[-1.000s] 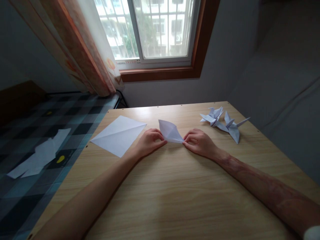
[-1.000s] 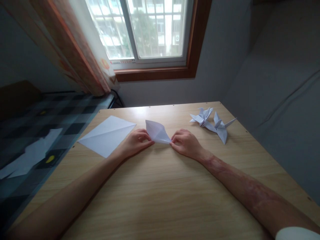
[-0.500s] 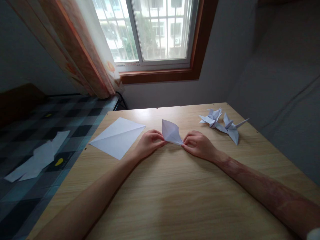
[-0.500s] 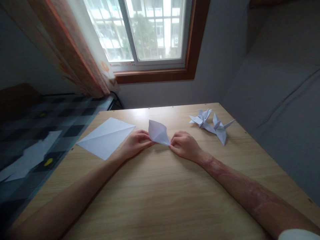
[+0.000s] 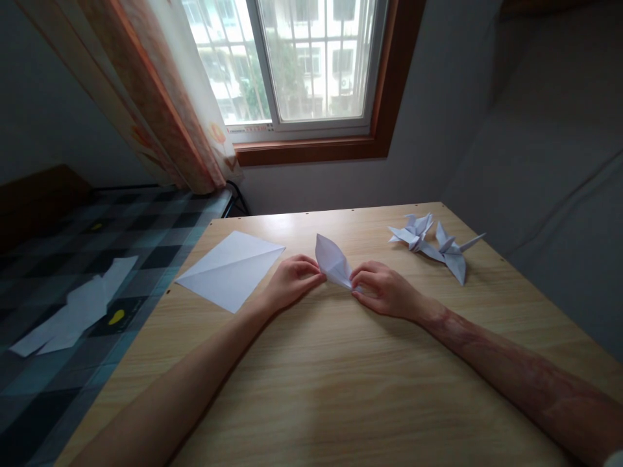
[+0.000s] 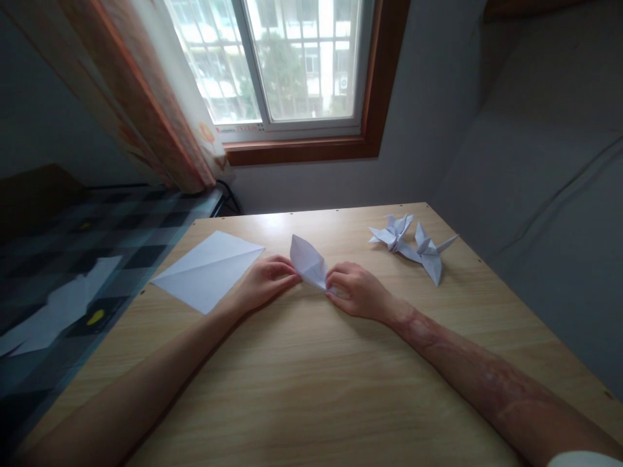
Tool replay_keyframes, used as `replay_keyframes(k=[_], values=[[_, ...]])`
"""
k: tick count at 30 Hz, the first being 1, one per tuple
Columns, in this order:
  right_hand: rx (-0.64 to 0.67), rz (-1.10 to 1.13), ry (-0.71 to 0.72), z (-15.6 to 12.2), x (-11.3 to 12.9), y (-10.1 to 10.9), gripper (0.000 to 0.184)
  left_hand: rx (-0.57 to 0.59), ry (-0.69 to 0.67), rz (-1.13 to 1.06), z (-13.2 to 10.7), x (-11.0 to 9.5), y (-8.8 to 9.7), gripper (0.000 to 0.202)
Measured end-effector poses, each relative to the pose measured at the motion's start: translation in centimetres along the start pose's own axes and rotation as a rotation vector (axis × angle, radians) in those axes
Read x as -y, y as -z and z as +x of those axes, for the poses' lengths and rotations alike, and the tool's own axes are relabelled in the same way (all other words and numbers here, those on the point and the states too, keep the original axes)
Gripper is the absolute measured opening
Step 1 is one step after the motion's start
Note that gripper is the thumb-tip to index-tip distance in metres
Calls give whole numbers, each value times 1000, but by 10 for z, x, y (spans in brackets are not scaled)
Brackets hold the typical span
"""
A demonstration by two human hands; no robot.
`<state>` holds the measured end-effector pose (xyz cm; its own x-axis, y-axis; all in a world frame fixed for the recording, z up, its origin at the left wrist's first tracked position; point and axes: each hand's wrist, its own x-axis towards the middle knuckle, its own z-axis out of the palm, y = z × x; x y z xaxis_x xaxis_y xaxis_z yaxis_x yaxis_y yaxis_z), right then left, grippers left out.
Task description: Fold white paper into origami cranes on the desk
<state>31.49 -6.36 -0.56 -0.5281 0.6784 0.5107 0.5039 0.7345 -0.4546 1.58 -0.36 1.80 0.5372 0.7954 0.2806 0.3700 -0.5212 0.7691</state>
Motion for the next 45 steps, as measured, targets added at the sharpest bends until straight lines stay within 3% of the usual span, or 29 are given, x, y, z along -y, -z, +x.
replay_keyframes(k=[10,15,22,37,41,45], values=[[85,56,88,3,17,-1,23,-157,-8,112,0,8,-6,25],[121,4,139,4,23,-2,31,-207,-148,329,-2,5,-11,17],[131,4,116,2,20,-3,35,-37,-386,446,-6,4,-19,9],[95,92,96,2,22,-3,30,127,-326,394,-8,2,-15,18],[11,120,74,1,18,-5,26,184,-337,325,-7,0,-14,22],[-172,89,29,0,11,-6,22,188,-335,268,-7,-1,-14,25]])
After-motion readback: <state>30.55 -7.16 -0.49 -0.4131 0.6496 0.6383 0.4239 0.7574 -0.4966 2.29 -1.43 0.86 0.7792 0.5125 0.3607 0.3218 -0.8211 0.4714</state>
